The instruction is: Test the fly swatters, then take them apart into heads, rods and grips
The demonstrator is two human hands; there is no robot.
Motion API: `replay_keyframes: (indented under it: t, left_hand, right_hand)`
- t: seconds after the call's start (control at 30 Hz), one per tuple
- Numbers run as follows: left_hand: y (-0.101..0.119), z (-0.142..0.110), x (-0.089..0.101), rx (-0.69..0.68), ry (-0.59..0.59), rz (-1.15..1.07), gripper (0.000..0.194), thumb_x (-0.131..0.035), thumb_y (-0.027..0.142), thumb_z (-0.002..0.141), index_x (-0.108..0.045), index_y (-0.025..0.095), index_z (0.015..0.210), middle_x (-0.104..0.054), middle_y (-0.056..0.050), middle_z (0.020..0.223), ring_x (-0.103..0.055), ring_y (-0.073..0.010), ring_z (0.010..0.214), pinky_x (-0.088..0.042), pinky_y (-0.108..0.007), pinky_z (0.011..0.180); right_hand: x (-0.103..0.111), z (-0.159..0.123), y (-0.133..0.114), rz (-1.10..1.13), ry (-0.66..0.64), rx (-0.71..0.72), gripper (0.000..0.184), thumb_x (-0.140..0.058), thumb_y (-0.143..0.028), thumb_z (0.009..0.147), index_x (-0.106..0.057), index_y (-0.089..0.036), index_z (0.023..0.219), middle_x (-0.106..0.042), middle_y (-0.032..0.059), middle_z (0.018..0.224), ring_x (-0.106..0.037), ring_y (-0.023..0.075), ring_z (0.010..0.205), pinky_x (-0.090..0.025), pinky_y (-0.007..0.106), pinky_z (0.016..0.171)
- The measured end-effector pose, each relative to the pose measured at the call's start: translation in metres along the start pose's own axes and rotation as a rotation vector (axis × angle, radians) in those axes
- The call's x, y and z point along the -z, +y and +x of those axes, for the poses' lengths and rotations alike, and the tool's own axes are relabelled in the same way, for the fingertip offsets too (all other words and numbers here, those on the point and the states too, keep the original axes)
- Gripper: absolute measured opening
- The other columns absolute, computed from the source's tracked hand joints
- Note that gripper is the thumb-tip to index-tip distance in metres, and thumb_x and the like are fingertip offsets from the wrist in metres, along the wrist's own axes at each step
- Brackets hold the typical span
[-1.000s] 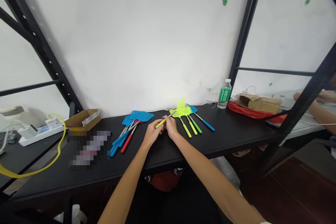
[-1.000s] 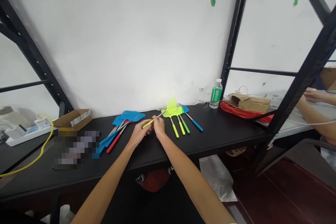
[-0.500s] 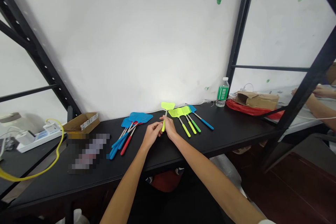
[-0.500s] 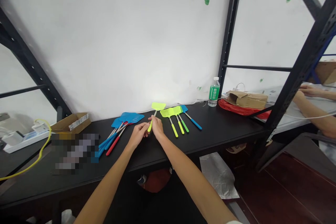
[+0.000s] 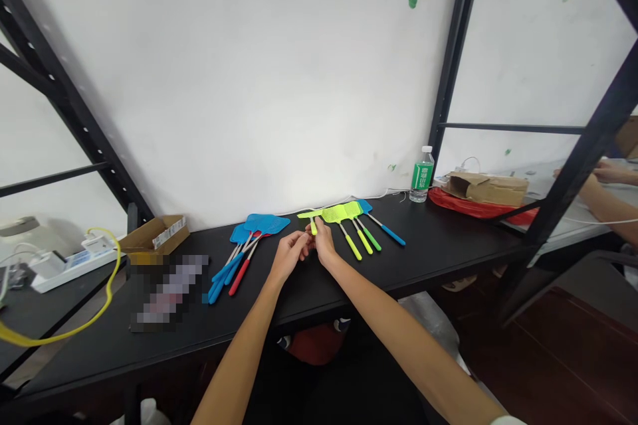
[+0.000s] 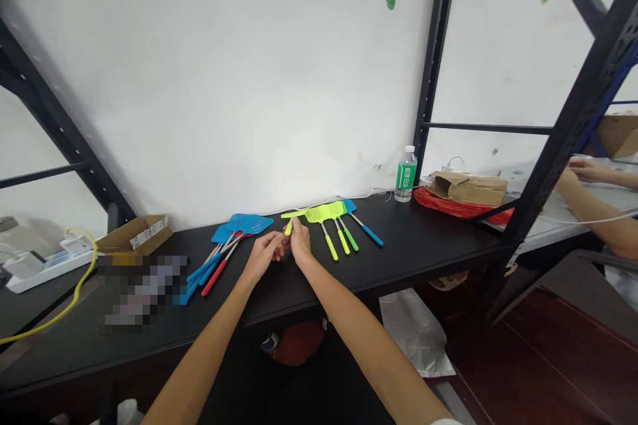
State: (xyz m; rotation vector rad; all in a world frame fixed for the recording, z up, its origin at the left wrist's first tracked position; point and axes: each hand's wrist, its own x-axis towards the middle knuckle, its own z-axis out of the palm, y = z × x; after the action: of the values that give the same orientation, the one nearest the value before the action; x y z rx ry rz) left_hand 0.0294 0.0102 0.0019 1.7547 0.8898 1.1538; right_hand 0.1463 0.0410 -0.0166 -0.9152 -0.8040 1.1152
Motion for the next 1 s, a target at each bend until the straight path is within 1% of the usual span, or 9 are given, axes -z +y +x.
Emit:
replay_keyframes:
  t: [0.1, 0.23, 0.37, 0.5, 0.63, 0.73, 0.9, 0.97, 1.0]
  left_hand:
    - [0.000, 0.000, 0.000, 0.010, 0.005, 0.016, 0.034, -0.056, 0.048, 0.088, -0.065, 0.016, 0.084, -0.056, 0.003, 0.056, -0.048, -0.0088, 0.047, -0.035, -0.021, 0.047]
    - [-0.001, 0.000, 0.000, 0.017, 0.014, 0.037, 0.035, -0.057, 0.049, 0.087, -0.068, 0.016, 0.087, -0.057, 0.002, 0.056, -0.049, -0.0091, 0.047, -0.036, -0.021, 0.047]
    - [-0.001, 0.001, 0.000, 0.004, 0.027, 0.053, 0.034, -0.057, 0.047, 0.086, -0.069, 0.016, 0.085, -0.056, 0.002, 0.055, -0.048, -0.0091, 0.046, -0.037, -0.021, 0.047]
    - [-0.002, 0.001, 0.000, 0.005, 0.042, 0.057, 0.031, -0.057, 0.044, 0.085, -0.068, 0.016, 0.085, -0.056, 0.003, 0.055, -0.048, -0.0087, 0.046, -0.037, -0.021, 0.047]
    - [-0.005, 0.003, 0.001, 0.018, 0.044, 0.050, 0.027, -0.058, 0.042, 0.084, -0.066, 0.016, 0.082, -0.056, 0.004, 0.055, -0.047, -0.0082, 0.045, -0.037, -0.020, 0.047]
    - [-0.008, 0.004, 0.001, 0.014, 0.040, 0.054, 0.025, -0.058, 0.040, 0.084, -0.063, 0.016, 0.077, -0.056, 0.003, 0.055, -0.048, -0.0079, 0.046, -0.037, -0.020, 0.047]
    - [-0.009, 0.005, 0.002, 0.027, 0.044, 0.041, 0.025, -0.059, 0.039, 0.083, -0.063, 0.016, 0.074, -0.055, 0.003, 0.054, -0.048, -0.0078, 0.047, -0.037, -0.019, 0.047]
    - [-0.008, 0.004, 0.001, 0.035, 0.047, 0.032, 0.024, -0.060, 0.039, 0.083, -0.063, 0.016, 0.074, -0.055, 0.004, 0.054, -0.048, -0.0077, 0.047, -0.037, -0.019, 0.047]
    - [-0.008, 0.004, 0.001, 0.038, 0.045, 0.032, 0.024, -0.060, 0.039, 0.082, -0.064, 0.016, 0.074, -0.055, 0.003, 0.054, -0.047, -0.0077, 0.047, -0.038, -0.019, 0.047]
  right_hand:
    - [-0.001, 0.001, -0.004, 0.195, 0.063, -0.035, 0.039, -0.042, -0.049, 0.085, -0.059, -0.018, 0.069, -0.058, 0.0011, 0.055, -0.048, 0.0126, 0.043, -0.036, 0.025, 0.042]
    - [-0.002, -0.002, -0.007, 0.361, 0.155, -0.055, 0.025, -0.041, -0.035, 0.082, -0.057, -0.019, 0.072, -0.054, -0.0006, 0.052, -0.043, 0.0108, 0.040, -0.031, 0.024, 0.041]
    - [-0.004, -0.009, -0.008, 0.461, 0.124, -0.070, 0.018, -0.044, -0.031, 0.082, -0.057, -0.019, 0.076, -0.051, -0.0025, 0.051, -0.040, 0.0102, 0.040, -0.029, 0.024, 0.041]
    - [-0.002, -0.015, -0.013, 0.645, 0.131, -0.142, 0.011, -0.048, -0.025, 0.082, -0.057, -0.019, 0.080, -0.048, -0.0046, 0.053, -0.038, 0.0084, 0.041, -0.032, 0.022, 0.043]
    - [0.001, -0.019, -0.016, 0.825, 0.117, -0.207, 0.014, -0.044, -0.016, 0.084, -0.058, -0.018, 0.084, -0.048, -0.0044, 0.054, -0.038, 0.0082, 0.042, -0.032, 0.020, 0.043]
    - [0.001, -0.025, -0.013, 0.890, 0.113, -0.223, 0.015, -0.046, -0.012, 0.083, -0.058, -0.019, 0.089, -0.051, -0.0041, 0.057, -0.038, 0.0079, 0.043, -0.033, 0.020, 0.043]
    - [-0.003, -0.033, -0.009, 0.889, 0.121, -0.230, 0.011, -0.050, -0.014, 0.085, -0.055, -0.023, 0.088, -0.053, -0.0050, 0.061, -0.040, 0.0086, 0.043, -0.036, 0.021, 0.046]
    - [-0.004, -0.034, -0.010, 0.896, 0.132, -0.270, 0.008, -0.047, -0.020, 0.089, -0.054, -0.024, 0.088, -0.054, -0.0042, 0.062, -0.040, 0.0093, 0.043, -0.035, 0.022, 0.044]
    - [-0.004, -0.034, -0.011, 0.916, 0.145, -0.291, 0.011, -0.043, -0.023, 0.092, -0.054, -0.024, 0.088, -0.054, -0.0034, 0.063, -0.040, 0.0097, 0.042, -0.034, 0.022, 0.043]
